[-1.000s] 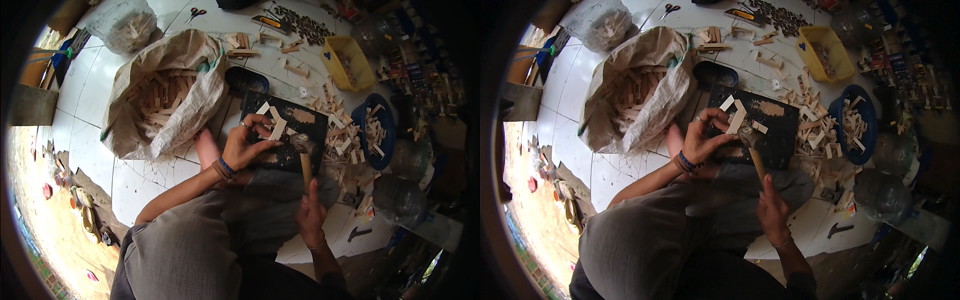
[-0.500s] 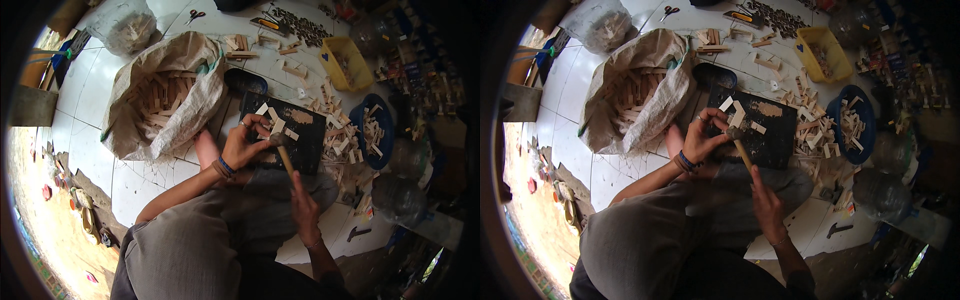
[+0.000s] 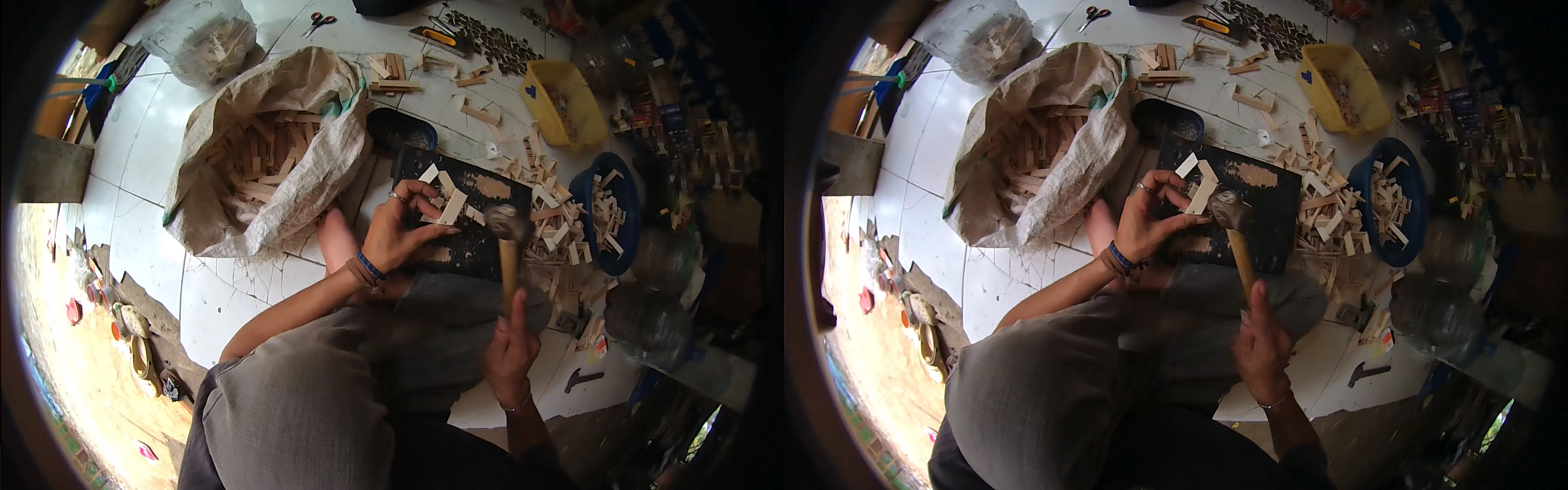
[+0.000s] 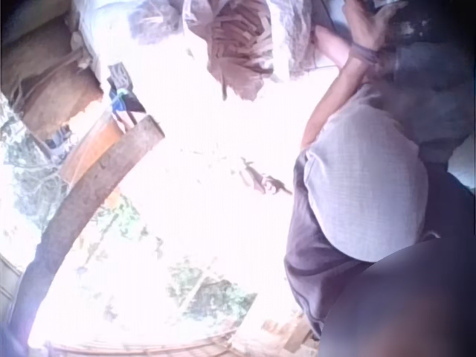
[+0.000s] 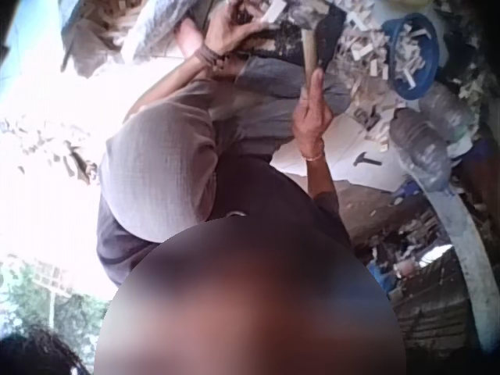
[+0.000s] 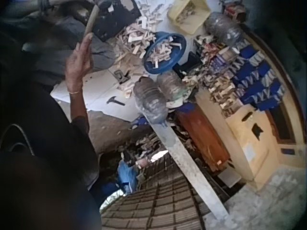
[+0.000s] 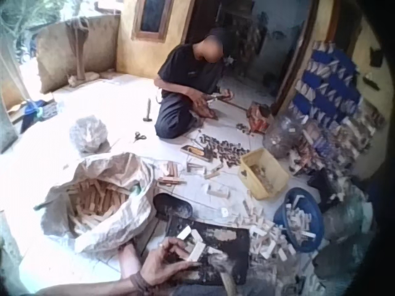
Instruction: The person sits on the floor and assembles small wooden pieces into rectangular frames. They use a hammer to tap the pieces together and occasionally pick up additional pieces from a nearby sack. The person works methodically, creating multiple small wooden frames.
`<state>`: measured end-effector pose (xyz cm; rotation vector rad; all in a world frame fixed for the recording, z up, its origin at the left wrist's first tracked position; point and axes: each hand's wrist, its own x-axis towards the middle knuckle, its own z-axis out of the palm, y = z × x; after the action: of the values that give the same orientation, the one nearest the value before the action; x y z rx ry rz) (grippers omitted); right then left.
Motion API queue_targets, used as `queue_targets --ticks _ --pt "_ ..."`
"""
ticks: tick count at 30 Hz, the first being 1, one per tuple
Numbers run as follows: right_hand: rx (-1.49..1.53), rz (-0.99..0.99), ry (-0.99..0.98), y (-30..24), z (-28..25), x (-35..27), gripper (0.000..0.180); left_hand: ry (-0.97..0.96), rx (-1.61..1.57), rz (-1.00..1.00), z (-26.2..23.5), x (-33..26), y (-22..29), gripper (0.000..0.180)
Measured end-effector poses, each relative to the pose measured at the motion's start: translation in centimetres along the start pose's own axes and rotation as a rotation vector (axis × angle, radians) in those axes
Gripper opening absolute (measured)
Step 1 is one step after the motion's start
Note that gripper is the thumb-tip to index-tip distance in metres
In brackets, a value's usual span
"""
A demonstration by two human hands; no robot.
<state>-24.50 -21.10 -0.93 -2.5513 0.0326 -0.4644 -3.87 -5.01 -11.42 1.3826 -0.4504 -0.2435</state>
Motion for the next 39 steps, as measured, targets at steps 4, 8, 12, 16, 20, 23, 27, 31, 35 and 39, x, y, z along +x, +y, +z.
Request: queue_targets --ticks 4,8,12,16,20,23,27,31,35,39 --pt "-0.035 -0.1 0.166 0.3 0.0 -1.3 0.064 -0.015 0.032 0.013 -0.2 0.2 0.0 0.053" --pt "-0.058 0.037 -0.243 1.6 1.9 -1.5 0.061 -0.02 0.028 -0.018 -0.2 -0.1 0.3 0.052" --pt "0.037 0.23 -0.069 1.8 2.3 -1.9 0.056 -0.021 0.114 0.059 -0.3 -0.2 0.6 0.048" --pt "0.051 0.496 -0.037 3.4 3.1 -1.3 0.055 0.0 0.192 0.074 -0.6 -0.2 0.8 0.042" --pt "-0.008 0.413 0.059 5.2 5.1 -0.1 0.049 0.001 -0.181 -0.075 -1.4 0.0 1.9 0.054" --pt "-0.146 0.345 0.022 5.2 5.5 0.6 0.035 -0.024 -0.158 -0.087 -1.9 0.3 3.2 0.051" --pt "0.071 0.382 0.086 3.1 5.4 2.4 0.035 -0.065 -0.179 -0.129 -1.8 0.2 4.2 0.033" --pt "0.288 0.234 0.047 0.4 7.1 4.5 0.029 -0.077 -0.258 -0.224 -0.9 -0.9 3.7 0.023" --pt "0.262 0.21 -0.004 0.2 7.7 4.8 0.021 -0.175 -0.42 -0.306 -0.8 -1.4 3.1 0.024" --pt "0.131 0.342 0.096 3.9 5.1 4.4 0.019 -0.298 -0.125 -0.273 -2.1 -1.0 3.7 0.042"
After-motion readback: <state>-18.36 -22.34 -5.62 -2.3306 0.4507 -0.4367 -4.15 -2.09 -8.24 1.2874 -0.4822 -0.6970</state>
